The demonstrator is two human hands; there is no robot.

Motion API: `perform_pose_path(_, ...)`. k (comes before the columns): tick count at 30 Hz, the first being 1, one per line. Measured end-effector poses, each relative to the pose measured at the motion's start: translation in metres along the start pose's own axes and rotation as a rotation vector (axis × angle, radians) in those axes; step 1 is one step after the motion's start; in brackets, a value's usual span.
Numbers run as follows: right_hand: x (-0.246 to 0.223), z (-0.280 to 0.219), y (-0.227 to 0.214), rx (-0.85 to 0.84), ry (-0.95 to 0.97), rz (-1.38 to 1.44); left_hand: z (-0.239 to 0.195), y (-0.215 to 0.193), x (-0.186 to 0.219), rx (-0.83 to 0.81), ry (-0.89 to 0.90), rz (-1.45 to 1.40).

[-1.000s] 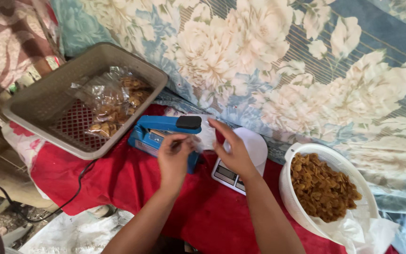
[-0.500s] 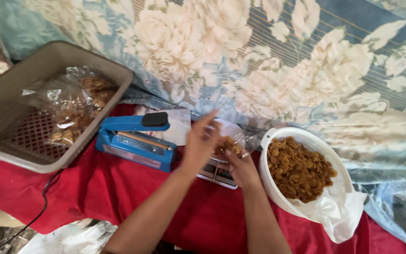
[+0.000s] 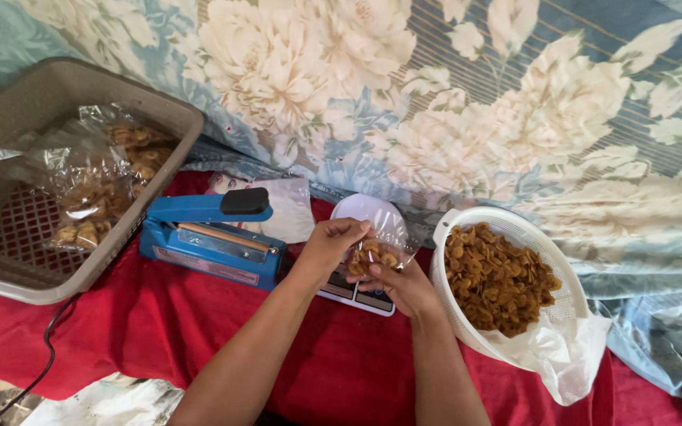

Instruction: The person weighs dried food items on a digital scale, places them into clear plastic bags, and seals the bags using a blue heat sealer. The sealed packages are then placed into a grey basket.

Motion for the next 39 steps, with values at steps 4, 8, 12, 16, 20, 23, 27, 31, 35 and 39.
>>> perform_pose_path(4,0.004,0.000,-0.010,0.075,-0.018,-0.030,-0.001,0.000,0.005,-0.033,0.149,-0.066)
perform_pose_path(8,0.009,0.004,-0.022,0.112,-0.035,0.012,-0.001,-0.005,0.008,0.039,0.205,-0.133)
perform_pose_path(12,0.007,0.003,-0.024,0.108,-0.060,0.043,-0.006,-0.011,0.011,0.110,0.229,-0.178)
perform_pose_path(16,-0.004,0.001,-0.011,0.120,-0.063,0.073,-0.010,-0.009,0.019,0.101,0.284,-0.224)
perform_pose_path(20,0.003,0.001,-0.005,0.226,0.013,-0.036,-0.012,-0.004,0.016,0.114,0.312,-0.212)
perform_pose_path(23,0.006,0.005,-0.012,0.219,-0.023,-0.014,-0.008,-0.001,0.005,0.066,0.175,-0.124)
perform_pose_path(27,0.001,0.001,-0.031,0.268,-0.061,0.027,-0.014,0.014,0.006,-0.125,0.203,-0.001)
perform_pose_path(31,-0.001,0.000,-0.029,0.245,-0.091,0.017,-0.012,0.014,0.003,-0.130,0.182,-0.032)
perform_pose_path(35,-0.003,0.000,-0.029,0.259,-0.082,0.018,-0.013,0.015,0.002,-0.149,0.189,-0.088)
perform_pose_path(39,-0.002,0.000,-0.028,0.245,-0.079,0.024,-0.011,0.013,-0.003,-0.121,0.153,-0.104)
Point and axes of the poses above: each hand's wrist, its own z-axis towards the middle knuckle, its own y-axis out of the palm, x = y × z, the point moved 8 cm from there along z, towards the middle knuckle, and after that the axes turned 3 degrees about y, right-handed, at the moved point
